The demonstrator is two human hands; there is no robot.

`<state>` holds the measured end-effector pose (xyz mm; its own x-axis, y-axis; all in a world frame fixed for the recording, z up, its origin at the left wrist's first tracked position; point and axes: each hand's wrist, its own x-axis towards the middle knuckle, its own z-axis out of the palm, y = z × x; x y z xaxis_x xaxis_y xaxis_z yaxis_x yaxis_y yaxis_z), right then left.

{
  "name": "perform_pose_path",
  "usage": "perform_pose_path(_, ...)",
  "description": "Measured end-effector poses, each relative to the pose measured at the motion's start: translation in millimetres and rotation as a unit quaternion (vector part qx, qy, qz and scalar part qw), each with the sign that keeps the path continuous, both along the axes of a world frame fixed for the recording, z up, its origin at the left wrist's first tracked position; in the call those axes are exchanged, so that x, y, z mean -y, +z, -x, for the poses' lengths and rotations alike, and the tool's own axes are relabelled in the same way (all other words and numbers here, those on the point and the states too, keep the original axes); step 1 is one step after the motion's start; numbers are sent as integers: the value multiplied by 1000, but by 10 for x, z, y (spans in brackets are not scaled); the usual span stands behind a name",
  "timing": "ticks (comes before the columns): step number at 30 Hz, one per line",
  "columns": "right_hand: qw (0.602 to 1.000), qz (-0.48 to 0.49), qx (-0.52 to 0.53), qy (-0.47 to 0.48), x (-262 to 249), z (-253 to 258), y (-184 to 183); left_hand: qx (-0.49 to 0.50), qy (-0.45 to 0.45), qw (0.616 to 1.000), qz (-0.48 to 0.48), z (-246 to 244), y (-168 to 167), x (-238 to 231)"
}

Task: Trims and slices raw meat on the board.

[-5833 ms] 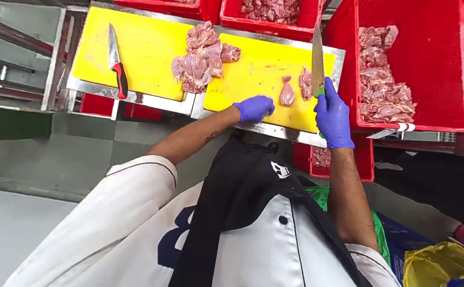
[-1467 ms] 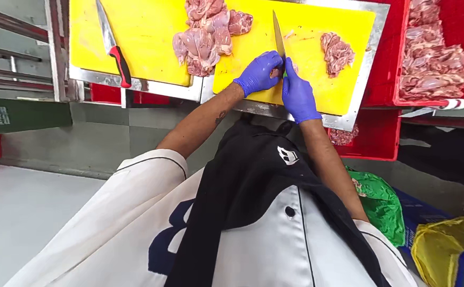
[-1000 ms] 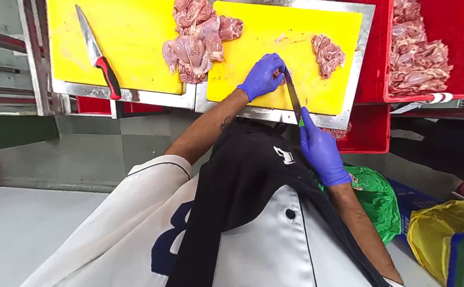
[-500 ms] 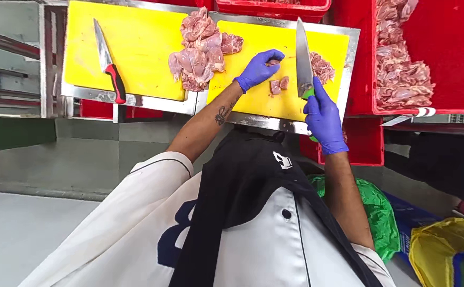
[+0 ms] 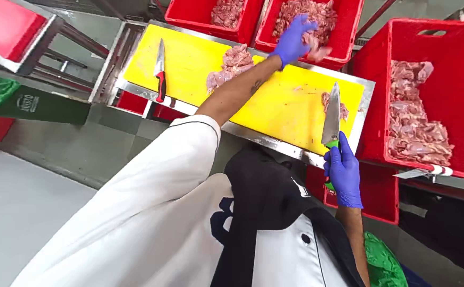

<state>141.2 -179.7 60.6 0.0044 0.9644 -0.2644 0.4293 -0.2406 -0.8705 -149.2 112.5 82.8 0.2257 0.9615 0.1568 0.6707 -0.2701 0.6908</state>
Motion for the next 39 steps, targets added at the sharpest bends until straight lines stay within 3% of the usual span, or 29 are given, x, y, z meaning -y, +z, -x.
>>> perform_pose_path(2, 1000, 2, 3, 12, 49, 17, -36, 8, 100, 995, -12, 241, 283, -168)
perform_pose_path(3, 1000, 4, 4, 24, 72, 35, -66, -10, 95, 995, -1, 389, 373, -142)
perform_pose_path(8, 979, 44, 48, 191, 163, 251, -344, -176, -72, 982, 7, 1121, 193, 408)
perform_pose_path(12, 942, 38, 82, 324, 101, 344, -472, -381, -254, 889, 26, 1414, -179, 815)
perform_pose_path(16, 937, 9, 126, 325, -1, 295, -385, -519, -307, 798, 10, 1377, -253, 900)
perform_pose_path(18, 932, -2, 143, 333, -14, 305, -321, -528, -323, 785, 27, 1344, -171, 811)
perform_pose_path(20, 927, -6, 134, 350, -13, 335, -319, -486, -340, 805, 30, 1373, -46, 703)
perform_pose_path(23, 936, 28, 97, 336, 11, 298, -418, -372, -336, 865, 23, 1407, 155, 621)
perform_pose_path(25, 961, 55, 76, 261, 14, 172, -445, -234, -310, 921, -2, 1263, 267, 668)
perform_pose_path(27, 983, 61, 70, 158, -2, 13, -404, -58, -249, 966, 34, 948, 325, 831)
perform_pose_path(29, 992, 50, 83, 74, -7, -122, -295, 132, -172, 971, 98, 543, 168, 1078)
perform_pose_path(30, 995, 40, 85, 45, -10, -165, -226, 178, -125, 966, 139, 358, 23, 1208)
perform_pose_path(32, 997, 10, 74, 13, -8, -158, -87, 115, -37, 972, 200, 112, -328, 1467)
perform_pose_path(34, 999, -4, 49, 14, 12, -36, 16, -105, 22, 967, 230, 28, -632, 1695)
perform_pose_path(35, 999, 3, 40, 29, 12, 46, 39, -165, 61, 956, 235, 9, -695, 1759)
perform_pose_path(37, 996, 25, 33, 79, -7, 163, -16, -174, 107, 961, 188, -18, -739, 1763)
perform_pose_path(39, 990, 60, 35, 123, -41, 134, -125, -129, 62, 983, 117, -84, -816, 1654)
